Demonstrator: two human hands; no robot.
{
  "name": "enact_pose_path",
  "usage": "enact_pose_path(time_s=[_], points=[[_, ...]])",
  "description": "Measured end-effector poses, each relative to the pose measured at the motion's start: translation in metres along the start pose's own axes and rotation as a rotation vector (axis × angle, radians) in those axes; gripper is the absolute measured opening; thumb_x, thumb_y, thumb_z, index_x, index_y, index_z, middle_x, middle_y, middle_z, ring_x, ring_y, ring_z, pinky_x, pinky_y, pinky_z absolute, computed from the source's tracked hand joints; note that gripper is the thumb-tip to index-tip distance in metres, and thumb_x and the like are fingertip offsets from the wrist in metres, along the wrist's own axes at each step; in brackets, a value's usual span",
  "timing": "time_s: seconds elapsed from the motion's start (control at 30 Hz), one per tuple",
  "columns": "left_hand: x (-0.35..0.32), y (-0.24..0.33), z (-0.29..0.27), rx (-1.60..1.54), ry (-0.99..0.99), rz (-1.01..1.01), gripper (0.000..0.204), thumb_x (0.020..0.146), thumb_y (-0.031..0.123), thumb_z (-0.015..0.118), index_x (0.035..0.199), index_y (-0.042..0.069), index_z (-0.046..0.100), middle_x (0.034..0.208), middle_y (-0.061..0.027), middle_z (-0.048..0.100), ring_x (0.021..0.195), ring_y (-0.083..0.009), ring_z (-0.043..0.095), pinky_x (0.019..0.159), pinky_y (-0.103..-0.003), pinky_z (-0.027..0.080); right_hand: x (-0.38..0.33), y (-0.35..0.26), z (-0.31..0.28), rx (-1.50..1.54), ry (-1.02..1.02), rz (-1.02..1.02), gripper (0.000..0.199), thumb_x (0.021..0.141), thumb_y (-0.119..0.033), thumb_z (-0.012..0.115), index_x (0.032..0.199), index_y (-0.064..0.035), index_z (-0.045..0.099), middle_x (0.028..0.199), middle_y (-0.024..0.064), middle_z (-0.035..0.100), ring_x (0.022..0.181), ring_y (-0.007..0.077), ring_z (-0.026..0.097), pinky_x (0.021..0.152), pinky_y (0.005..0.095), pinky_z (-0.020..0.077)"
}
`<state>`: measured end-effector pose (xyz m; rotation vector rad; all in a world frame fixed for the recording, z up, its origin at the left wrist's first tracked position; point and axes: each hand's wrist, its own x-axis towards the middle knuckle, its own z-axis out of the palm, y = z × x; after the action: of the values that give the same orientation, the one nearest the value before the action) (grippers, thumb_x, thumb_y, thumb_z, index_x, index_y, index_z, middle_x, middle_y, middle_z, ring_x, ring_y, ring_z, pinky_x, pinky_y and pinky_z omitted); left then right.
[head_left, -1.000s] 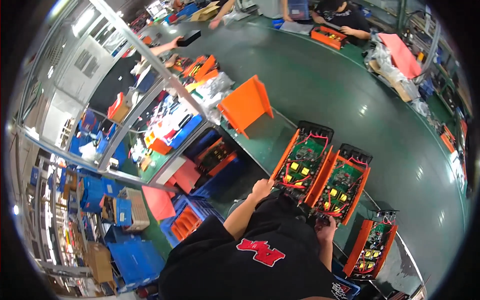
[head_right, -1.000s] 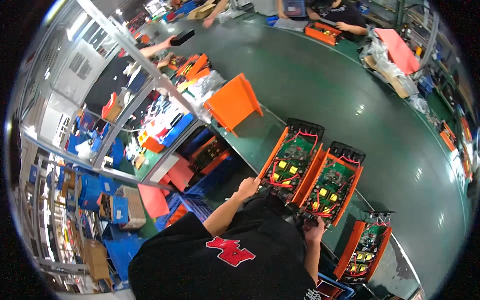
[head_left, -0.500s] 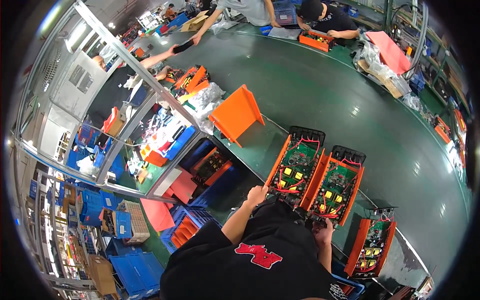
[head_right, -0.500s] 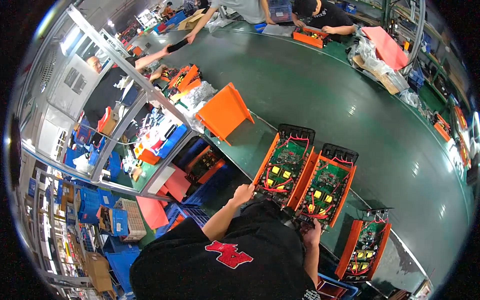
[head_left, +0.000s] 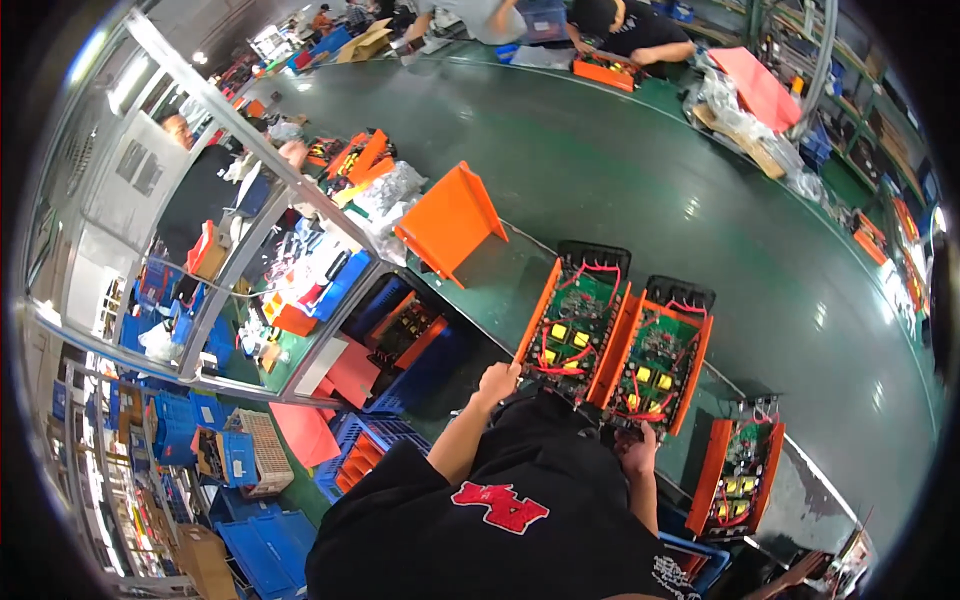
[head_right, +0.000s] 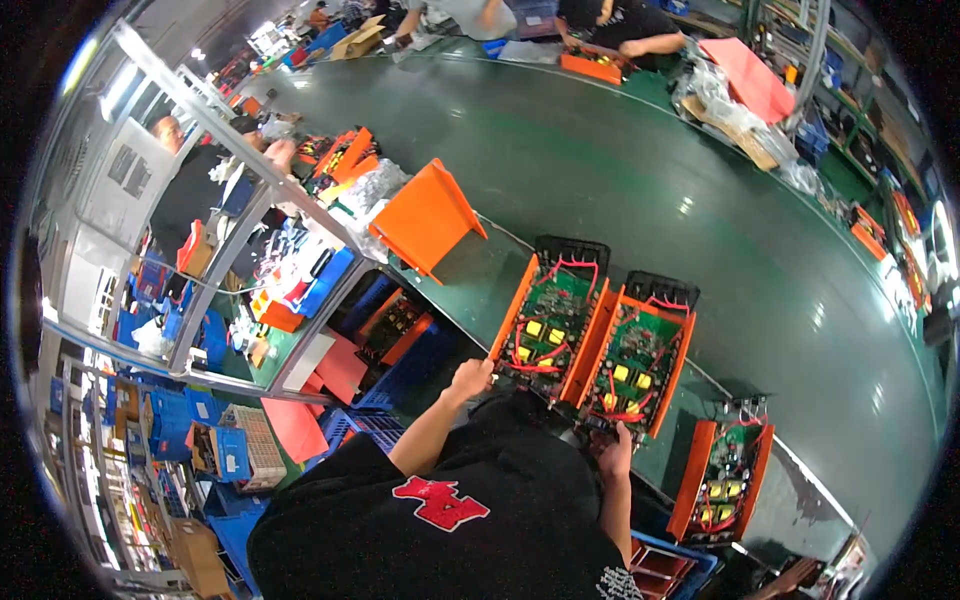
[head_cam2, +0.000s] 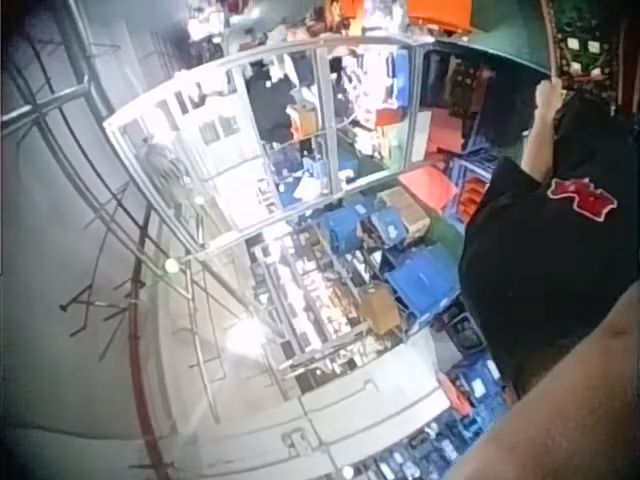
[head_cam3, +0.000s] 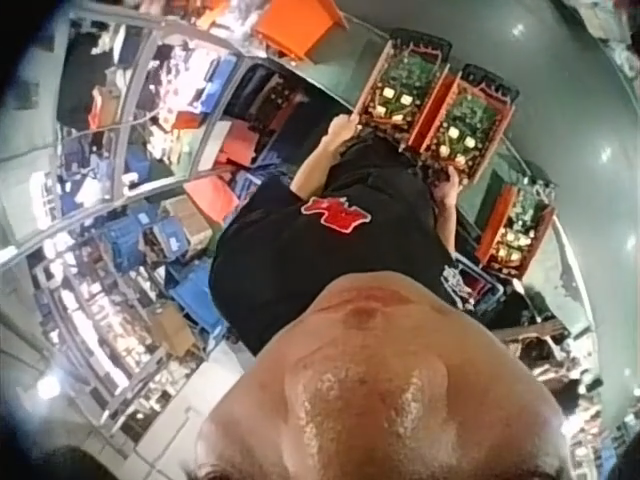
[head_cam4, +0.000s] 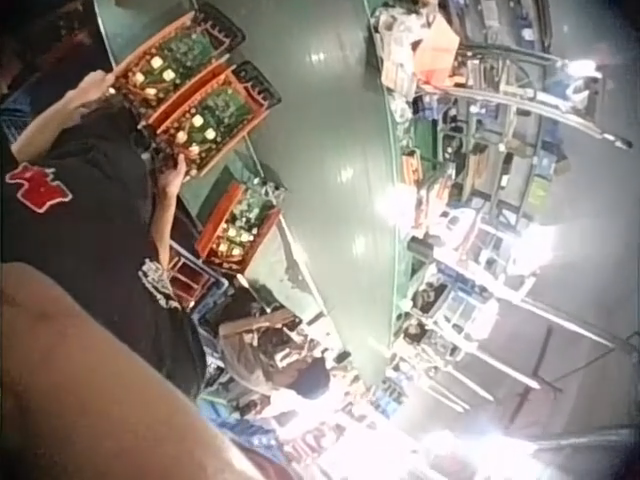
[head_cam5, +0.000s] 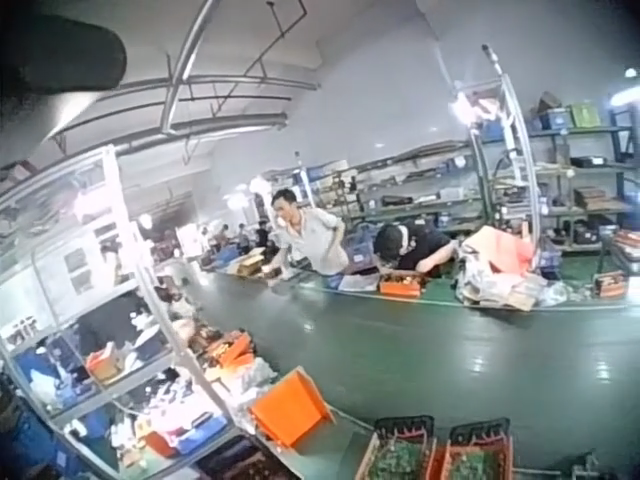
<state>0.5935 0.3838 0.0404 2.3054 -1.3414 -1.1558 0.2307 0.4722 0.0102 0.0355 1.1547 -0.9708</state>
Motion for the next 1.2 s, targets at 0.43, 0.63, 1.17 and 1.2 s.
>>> enact_pose_path(time_s=[0.43, 0.63, 1.17, 1.2], points=[[0.000, 0.016, -0.010, 0.370, -0.081, 0.164, 0.026, 0.084, 0.026, 0.046, 0.094, 0.006, 0.059, 0.089, -0.0217, 0.063, 0.086, -0.0413, 0.061, 0.074, -0.047, 0.050, -0.007, -0.005, 0.011, -0.072, -0.037, -0.016, 0.049, 0.081, -0.058, 0.048, 0.104, -0.0155, 0.058, 0.096, 0.0041, 0.062, 0.089, 0.0214, 0.059, 0.076, 0.0359, 0.0410], [-0.002, 0.010, -0.008, 0.177, -0.050, 0.044, 0.039, 0.087, 0.034, 0.040, 0.092, 0.003, 0.062, 0.091, -0.0239, 0.062, 0.085, -0.0425, 0.061, 0.074, -0.049, 0.049, -0.005, -0.007, 0.009, -0.093, -0.096, 0.009, 0.054, 0.080, -0.060, 0.048, 0.106, -0.0140, 0.058, 0.099, 0.0049, 0.062, 0.092, 0.0214, 0.057, 0.080, 0.0357, 0.0391], [0.009, -0.003, 0.005, 0.092, 0.060, 0.021, 0.053, 0.087, 0.042, 0.038, 0.070, -0.001, 0.065, 0.064, -0.0127, 0.065, 0.068, -0.0267, 0.066, 0.073, -0.038, 0.051, -0.001, 0.000, 0.003, -0.123, -0.069, -0.047, 0.056, 0.080, -0.062, 0.046, 0.107, -0.0140, 0.058, 0.100, 0.0065, 0.063, 0.088, 0.0222, 0.059, 0.077, 0.0366, 0.0407], [0.008, -0.004, 0.005, 0.096, 0.066, 0.025, 0.053, 0.087, 0.041, 0.039, 0.070, -0.001, 0.065, 0.064, -0.0128, 0.065, 0.067, -0.0269, 0.066, 0.073, -0.038, 0.051, 0.000, -0.001, 0.003, -0.128, -0.060, -0.044, 0.056, 0.080, -0.062, 0.046, 0.107, -0.0138, 0.058, 0.101, 0.0067, 0.063, 0.089, 0.0223, 0.059, 0.077, 0.0372, 0.0404]])
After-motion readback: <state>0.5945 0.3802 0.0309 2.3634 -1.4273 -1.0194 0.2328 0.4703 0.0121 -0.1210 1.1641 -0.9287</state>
